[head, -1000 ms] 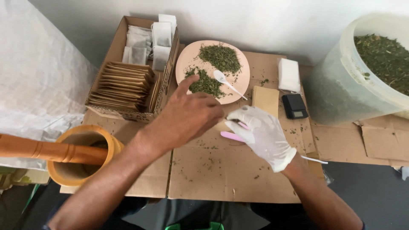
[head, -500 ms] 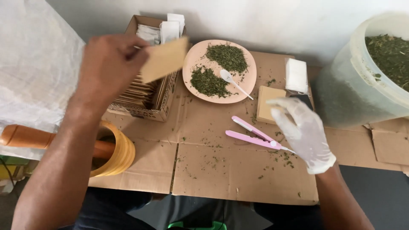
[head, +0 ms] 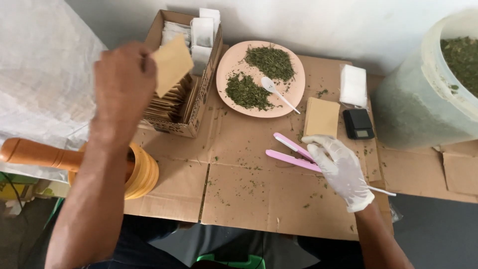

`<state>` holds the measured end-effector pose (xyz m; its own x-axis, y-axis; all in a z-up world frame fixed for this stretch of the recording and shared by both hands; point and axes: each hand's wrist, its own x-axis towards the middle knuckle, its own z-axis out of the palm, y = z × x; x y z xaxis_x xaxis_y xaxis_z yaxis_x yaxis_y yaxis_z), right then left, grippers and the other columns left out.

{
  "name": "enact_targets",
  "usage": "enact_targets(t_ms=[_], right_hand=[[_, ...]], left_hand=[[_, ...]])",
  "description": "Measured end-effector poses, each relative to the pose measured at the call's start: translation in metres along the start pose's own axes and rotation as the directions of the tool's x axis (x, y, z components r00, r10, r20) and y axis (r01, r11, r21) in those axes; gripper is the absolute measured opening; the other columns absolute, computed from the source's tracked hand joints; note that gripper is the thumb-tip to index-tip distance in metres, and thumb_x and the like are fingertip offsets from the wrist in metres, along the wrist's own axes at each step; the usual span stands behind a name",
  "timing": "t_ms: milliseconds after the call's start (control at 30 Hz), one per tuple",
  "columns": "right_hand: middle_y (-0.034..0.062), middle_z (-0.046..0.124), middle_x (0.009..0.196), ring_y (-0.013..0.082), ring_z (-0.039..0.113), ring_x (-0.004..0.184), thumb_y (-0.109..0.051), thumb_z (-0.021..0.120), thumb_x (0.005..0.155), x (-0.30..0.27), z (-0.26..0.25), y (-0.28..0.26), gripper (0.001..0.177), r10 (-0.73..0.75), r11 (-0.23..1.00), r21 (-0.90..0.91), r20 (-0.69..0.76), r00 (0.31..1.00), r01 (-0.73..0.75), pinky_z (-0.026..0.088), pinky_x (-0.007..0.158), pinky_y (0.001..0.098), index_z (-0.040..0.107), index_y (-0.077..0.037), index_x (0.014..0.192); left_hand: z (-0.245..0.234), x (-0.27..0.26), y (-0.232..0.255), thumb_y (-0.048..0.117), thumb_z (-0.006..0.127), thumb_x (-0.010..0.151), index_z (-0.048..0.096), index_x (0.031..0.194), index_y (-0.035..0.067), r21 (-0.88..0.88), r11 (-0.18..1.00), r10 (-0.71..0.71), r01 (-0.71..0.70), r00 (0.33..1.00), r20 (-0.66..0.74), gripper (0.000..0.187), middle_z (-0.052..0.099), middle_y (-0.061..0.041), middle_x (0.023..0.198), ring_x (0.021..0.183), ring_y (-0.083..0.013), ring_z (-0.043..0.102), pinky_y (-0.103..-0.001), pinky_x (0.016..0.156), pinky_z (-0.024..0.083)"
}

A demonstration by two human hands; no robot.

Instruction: The person is folding the tops of tea bags and using a handheld heat sealer to close them.

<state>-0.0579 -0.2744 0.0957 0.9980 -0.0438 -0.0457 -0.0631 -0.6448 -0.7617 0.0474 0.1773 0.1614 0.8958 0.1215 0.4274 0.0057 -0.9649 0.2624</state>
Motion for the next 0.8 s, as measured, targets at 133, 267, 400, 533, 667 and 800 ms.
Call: enact_targets(t_ms=[133, 267, 400, 533, 667, 800], right_hand=[[0.0104, 0.081, 0.132, 0.0373, 0.075, 0.127, -0.040, 0.075, 0.105, 0.000, 0.007, 0.000, 0.028, -0.009, 1.000, -0.013, 0.019, 1.000, 0.009, 0.057, 0.113, 0.0546, 0.086, -0.029, 0.129], [0.0077, 0.081, 0.134, 0.0346, 0.074, 0.130, -0.042, 0.074, 0.105, 0.001, 0.011, 0.006, 0.029, 0.012, 1.000, -0.023, 0.035, 0.999, -0.011, 0.056, 0.117, 0.0524, 0.086, -0.034, 0.130], [0.0077, 0.081, 0.134, 0.0353, 0.074, 0.131, -0.043, 0.073, 0.105, 0.000, 0.012, 0.011, 0.029, 0.001, 0.999, -0.039, 0.053, 0.999, 0.001, 0.055, 0.117, 0.0534, 0.085, -0.035, 0.131], [0.0069, 0.081, 0.135, 0.0349, 0.074, 0.131, -0.045, 0.073, 0.106, 0.001, 0.010, 0.016, 0.029, 0.000, 1.000, -0.029, 0.055, 0.998, 0.002, 0.054, 0.118, 0.0532, 0.085, -0.035, 0.130], [0.0071, 0.081, 0.135, 0.0344, 0.073, 0.131, -0.045, 0.072, 0.107, 0.001, 0.010, 0.017, 0.030, -0.021, 0.999, -0.039, 0.077, 0.997, 0.025, 0.054, 0.119, 0.0532, 0.085, -0.033, 0.130], [0.0073, 0.081, 0.135, 0.0347, 0.073, 0.132, -0.044, 0.072, 0.106, 0.001, 0.010, 0.019, 0.030, -0.010, 0.999, -0.039, 0.095, 0.995, 0.014, 0.054, 0.119, 0.0534, 0.085, -0.031, 0.130]], left_hand=[[0.007, 0.000, -0.012, 0.022, 0.073, 0.107, 0.087, 0.115, 0.012, 0.013, 1.000, 0.014, -0.014, 0.999, -0.044, 0.019, 0.079, -0.023, 0.085, 0.088, -0.0552, 0.079, -0.062, 0.084, 0.060], [0.009, -0.006, 0.007, 0.022, 0.065, 0.107, 0.086, 0.105, 0.007, 0.011, 1.000, 0.013, -0.013, 1.000, 0.011, 0.025, 0.078, -0.027, 0.083, 0.082, -0.0558, 0.078, -0.061, 0.078, 0.060], [0.015, -0.010, 0.013, 0.012, 0.065, 0.104, 0.087, 0.106, 0.005, -0.017, 0.999, 0.039, -0.039, 0.998, 0.043, 0.024, 0.079, -0.025, 0.082, 0.076, -0.0493, 0.080, -0.054, 0.074, 0.063], [0.014, -0.016, 0.021, 0.008, 0.061, 0.105, 0.087, 0.117, 0.000, -0.079, 0.996, 0.054, -0.048, 0.995, 0.082, 0.029, 0.079, -0.024, 0.084, 0.074, -0.0492, 0.079, -0.054, 0.070, 0.062], [0.003, -0.023, 0.039, 0.005, 0.058, 0.109, 0.074, 0.147, -0.007, -0.077, 0.997, 0.031, -0.017, 0.983, 0.182, 0.043, 0.079, -0.037, 0.099, 0.089, -0.0556, 0.080, -0.063, 0.081, 0.063], [0.005, -0.030, 0.044, 0.003, 0.059, 0.109, 0.070, 0.155, -0.004, -0.040, 0.998, 0.052, -0.044, 0.970, 0.238, 0.048, 0.079, -0.037, 0.098, 0.089, -0.0541, 0.081, -0.062, 0.077, 0.063]])
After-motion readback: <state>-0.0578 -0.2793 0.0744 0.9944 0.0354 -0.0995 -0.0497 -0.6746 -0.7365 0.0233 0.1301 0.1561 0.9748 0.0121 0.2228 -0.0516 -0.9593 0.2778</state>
